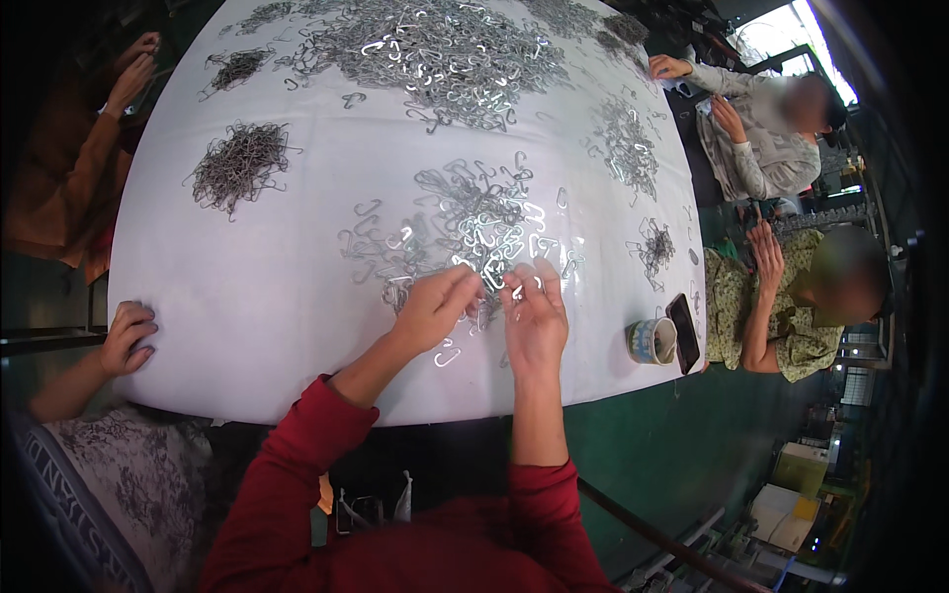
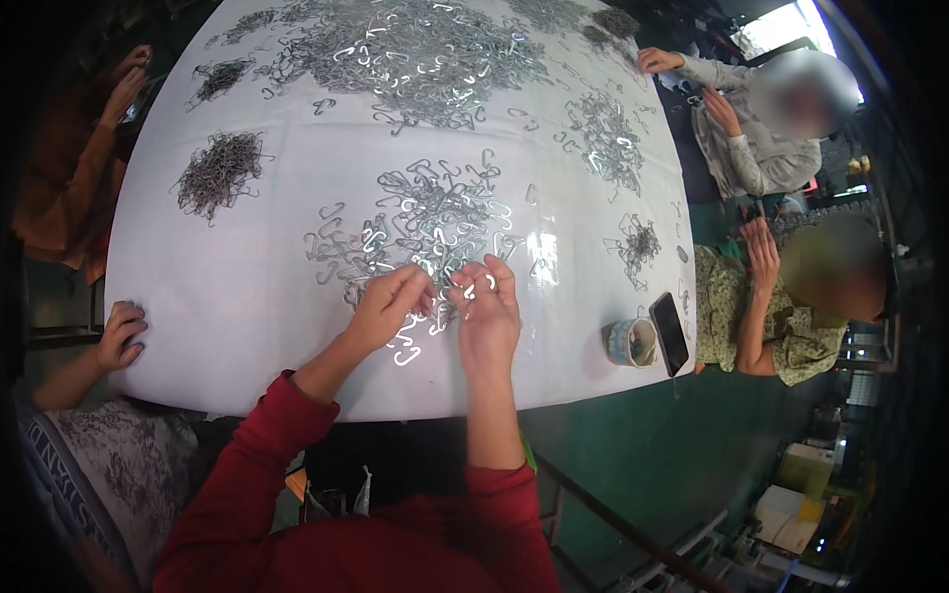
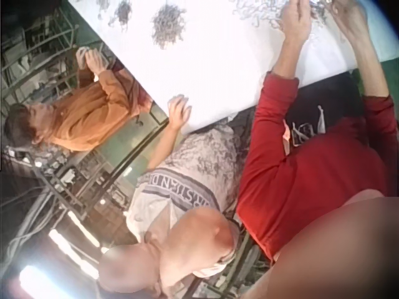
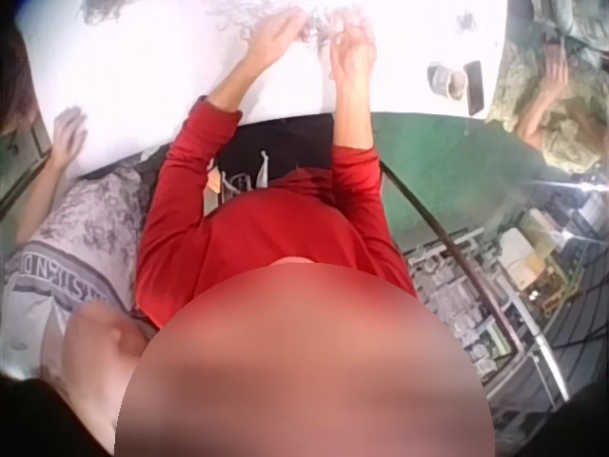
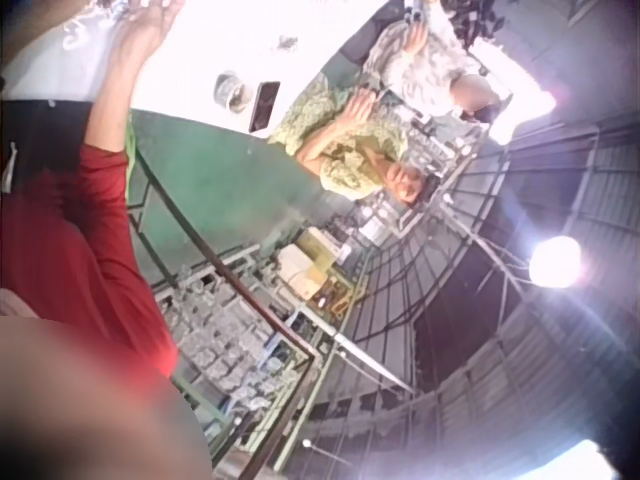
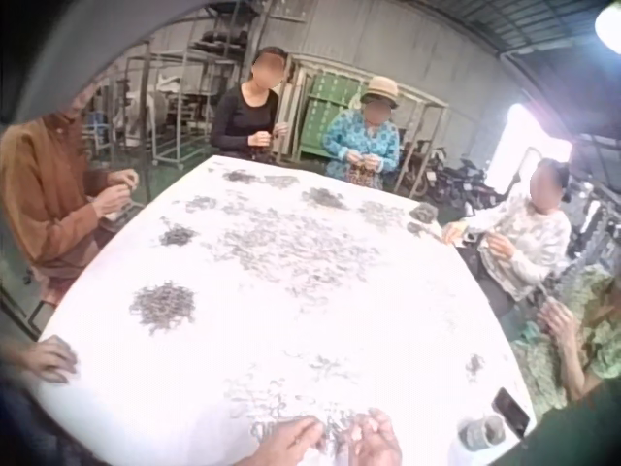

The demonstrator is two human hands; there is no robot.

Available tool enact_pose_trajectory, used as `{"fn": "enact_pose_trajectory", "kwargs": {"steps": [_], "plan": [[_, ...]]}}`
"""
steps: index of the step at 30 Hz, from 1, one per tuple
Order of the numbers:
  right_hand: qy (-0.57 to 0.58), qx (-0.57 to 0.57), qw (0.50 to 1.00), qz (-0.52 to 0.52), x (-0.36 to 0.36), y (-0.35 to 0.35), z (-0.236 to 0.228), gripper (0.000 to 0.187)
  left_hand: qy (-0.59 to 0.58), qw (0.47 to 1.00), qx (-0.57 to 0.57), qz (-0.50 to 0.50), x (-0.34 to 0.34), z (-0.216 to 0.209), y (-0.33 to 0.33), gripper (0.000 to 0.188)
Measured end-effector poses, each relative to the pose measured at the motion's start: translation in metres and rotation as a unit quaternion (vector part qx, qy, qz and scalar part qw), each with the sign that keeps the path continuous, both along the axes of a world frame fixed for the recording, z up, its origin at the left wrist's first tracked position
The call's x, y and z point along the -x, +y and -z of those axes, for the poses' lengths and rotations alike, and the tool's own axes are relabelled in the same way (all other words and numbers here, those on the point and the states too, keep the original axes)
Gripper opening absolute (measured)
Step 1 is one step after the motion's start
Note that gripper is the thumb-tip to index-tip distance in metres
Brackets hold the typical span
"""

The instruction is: The person sorts small metal clips on a white table, picking them up and placing them into piles. Other people at the table perform similar sorting actions.

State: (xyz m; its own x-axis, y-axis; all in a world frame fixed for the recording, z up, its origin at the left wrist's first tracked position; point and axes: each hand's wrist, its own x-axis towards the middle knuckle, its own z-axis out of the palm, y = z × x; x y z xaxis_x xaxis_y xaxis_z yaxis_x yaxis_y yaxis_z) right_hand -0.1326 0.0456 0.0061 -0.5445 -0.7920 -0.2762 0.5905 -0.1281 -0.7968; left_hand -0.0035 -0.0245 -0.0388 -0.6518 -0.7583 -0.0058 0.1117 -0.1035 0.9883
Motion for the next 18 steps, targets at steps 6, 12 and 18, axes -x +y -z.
{"fn": "enact_pose_trajectory", "kwargs": {"steps": [6,12,18], "plan": [[0.099,0.014,0.995,-0.021,-0.014,-0.003,0.000,0.031,-0.008,0.986,-0.098,0.133,0.000,-0.010,0.004,0.016],[0.316,-0.062,0.946,-0.039,-0.007,0.010,-0.008,0.025,0.064,0.989,-0.128,0.048,-0.001,-0.005,-0.004,0.020],[0.397,-0.114,0.911,-0.011,-0.005,0.019,-0.005,0.016,0.068,0.995,-0.067,-0.017,0.003,0.006,-0.002,0.022]]}}
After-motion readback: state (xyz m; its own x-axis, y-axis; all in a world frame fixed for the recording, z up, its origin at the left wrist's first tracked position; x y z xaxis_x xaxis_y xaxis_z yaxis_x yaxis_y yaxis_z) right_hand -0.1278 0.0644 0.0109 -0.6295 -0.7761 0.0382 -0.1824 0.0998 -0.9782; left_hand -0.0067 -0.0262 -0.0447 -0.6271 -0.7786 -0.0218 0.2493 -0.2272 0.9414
